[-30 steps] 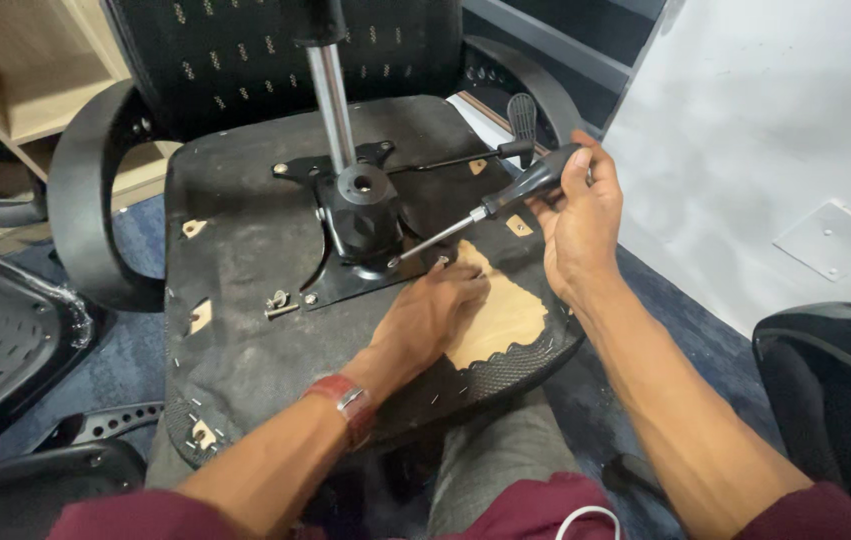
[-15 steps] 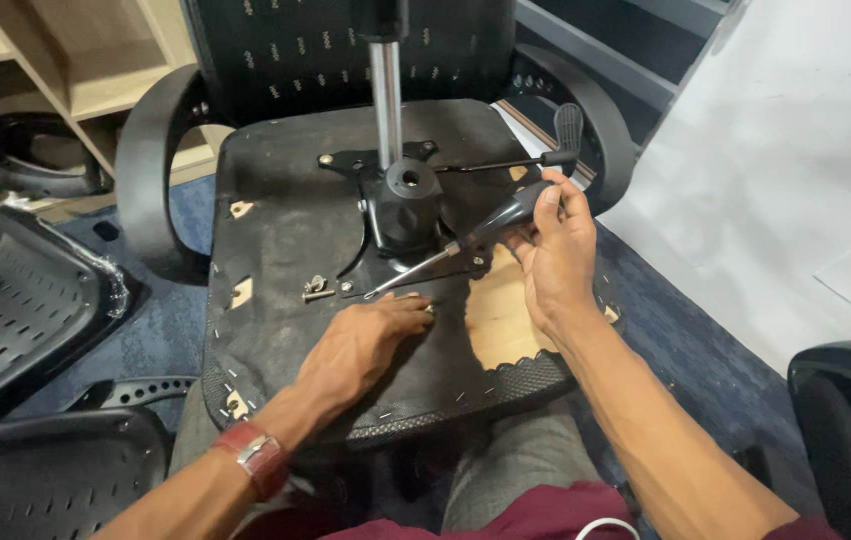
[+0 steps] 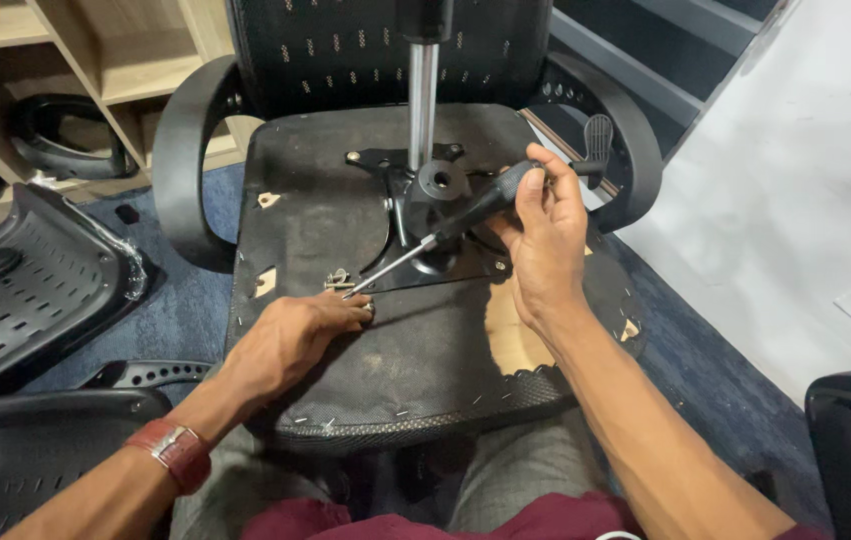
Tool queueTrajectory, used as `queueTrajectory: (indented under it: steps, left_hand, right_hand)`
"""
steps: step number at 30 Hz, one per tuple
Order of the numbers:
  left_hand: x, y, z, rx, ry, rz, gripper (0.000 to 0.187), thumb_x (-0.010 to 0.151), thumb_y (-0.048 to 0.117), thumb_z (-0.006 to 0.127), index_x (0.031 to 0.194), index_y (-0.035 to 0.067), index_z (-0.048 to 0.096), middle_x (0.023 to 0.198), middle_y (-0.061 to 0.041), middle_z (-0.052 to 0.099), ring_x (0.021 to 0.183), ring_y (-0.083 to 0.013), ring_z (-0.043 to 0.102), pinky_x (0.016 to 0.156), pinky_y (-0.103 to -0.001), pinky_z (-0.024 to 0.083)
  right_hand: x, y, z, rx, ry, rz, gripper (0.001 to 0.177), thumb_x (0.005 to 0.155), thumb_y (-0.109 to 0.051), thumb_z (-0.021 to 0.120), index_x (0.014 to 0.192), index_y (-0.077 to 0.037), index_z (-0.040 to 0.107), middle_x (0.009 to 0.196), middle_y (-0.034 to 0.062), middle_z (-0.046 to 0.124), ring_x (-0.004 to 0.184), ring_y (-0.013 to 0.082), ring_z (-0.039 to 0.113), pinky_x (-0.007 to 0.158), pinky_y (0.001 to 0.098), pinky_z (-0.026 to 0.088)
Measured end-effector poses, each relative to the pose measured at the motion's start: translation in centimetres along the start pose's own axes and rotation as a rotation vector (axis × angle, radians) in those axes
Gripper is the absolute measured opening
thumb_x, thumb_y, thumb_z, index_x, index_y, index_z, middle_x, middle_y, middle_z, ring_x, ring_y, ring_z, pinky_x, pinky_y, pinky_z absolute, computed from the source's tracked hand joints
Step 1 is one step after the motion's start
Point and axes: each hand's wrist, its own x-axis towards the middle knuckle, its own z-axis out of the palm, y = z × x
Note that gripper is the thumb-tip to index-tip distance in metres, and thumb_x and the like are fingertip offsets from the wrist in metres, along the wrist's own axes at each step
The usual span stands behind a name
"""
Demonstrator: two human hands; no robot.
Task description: The person attaches an armrest to an office chair using a screwdriver and screws. They align the armrest, insert screws, and tighten them to secure the armrest to the chair base.
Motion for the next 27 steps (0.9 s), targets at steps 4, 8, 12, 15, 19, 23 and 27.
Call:
queueTrajectory:
  steps: [4, 8, 12, 15, 19, 23, 27]
  left_hand:
    - [-0.3, -0.7, -0.5, -0.023, 0.021, -0.176, 0.026, 0.086, 0.008, 0.068, 0.110, 0.008, 0.077, 0.124, -0.011, 0.071, 0.120, -0.0292, 0.066, 0.101, -0.034, 0.052]
    - [0.0, -1.7, -0.9, -0.042, 0.084, -0.173, 0.023, 0.087, 0.007, 0.067, 0.108, 0.006, 0.076, 0.128, -0.013, 0.070, 0.122, -0.0299, 0.066, 0.102, -0.035, 0.052]
    - [0.9, -2.9, -1.0, -0.006, 0.141, -0.160, 0.031, 0.090, 0.002, 0.061, 0.118, 0.005, 0.073, 0.131, -0.017, 0.067, 0.125, -0.0328, 0.062, 0.102, -0.037, 0.052]
    - [2.3, -3.5, -0.8, -0.019, 0.169, -0.168, 0.024, 0.095, 0.006, 0.062, 0.115, 0.005, 0.074, 0.125, -0.018, 0.070, 0.125, -0.0325, 0.064, 0.103, -0.039, 0.052]
    - [4.1, -3.7, -0.8, -0.080, 0.186, -0.274, 0.024, 0.092, 0.008, 0.065, 0.114, 0.005, 0.074, 0.121, -0.018, 0.072, 0.119, -0.0325, 0.068, 0.099, -0.039, 0.055]
    - [5.3, -3.8, -0.6, -0.093, 0.175, -0.253, 0.027, 0.092, 0.008, 0.066, 0.118, 0.007, 0.069, 0.130, -0.017, 0.069, 0.129, -0.0325, 0.062, 0.106, -0.040, 0.050]
    - [5.6, -4.6, -0.3, 0.030, 0.041, -0.122, 0.050, 0.084, -0.001, 0.063, 0.131, 0.015, 0.068, 0.151, -0.018, 0.049, 0.143, -0.0401, 0.036, 0.112, -0.047, 0.033]
  right_hand:
    - [0.4, -0.2, 1.0, -0.009, -0.016, 0.002, 0.037, 0.108, -0.027, 0.053, 0.140, -0.008, 0.048, 0.110, 0.0028, 0.058, 0.100, 0.0115, 0.062, 0.095, 0.0396, 0.062]
    - [0.6, -0.2, 1.4, -0.019, -0.024, 0.007, 0.039, 0.107, -0.029, 0.054, 0.140, -0.009, 0.047, 0.115, 0.0039, 0.060, 0.103, 0.0113, 0.063, 0.093, 0.0384, 0.061]
    - [1.1, -0.2, 1.7, 0.004, -0.051, -0.024, 0.040, 0.107, -0.029, 0.055, 0.141, -0.009, 0.047, 0.116, 0.0043, 0.060, 0.104, 0.0121, 0.064, 0.094, 0.0392, 0.061]
    - [1.4, -0.2, 1.9, -0.012, -0.054, -0.032, 0.040, 0.108, -0.029, 0.054, 0.142, -0.009, 0.048, 0.115, 0.0052, 0.060, 0.102, 0.0124, 0.064, 0.093, 0.0391, 0.062]
    - [1.8, -0.4, 2.2, -0.033, -0.062, -0.052, 0.040, 0.108, -0.029, 0.054, 0.142, -0.009, 0.048, 0.115, 0.0040, 0.060, 0.101, 0.0124, 0.065, 0.093, 0.0390, 0.062]
    - [2.1, -0.5, 2.0, -0.038, -0.047, -0.058, 0.040, 0.108, -0.029, 0.054, 0.142, -0.009, 0.048, 0.116, 0.0039, 0.062, 0.102, 0.0128, 0.065, 0.091, 0.0392, 0.062]
    - [2.3, -0.5, 1.8, -0.042, -0.075, -0.067, 0.040, 0.109, -0.030, 0.054, 0.143, -0.009, 0.048, 0.116, 0.0036, 0.061, 0.106, 0.0119, 0.064, 0.096, 0.0401, 0.063]
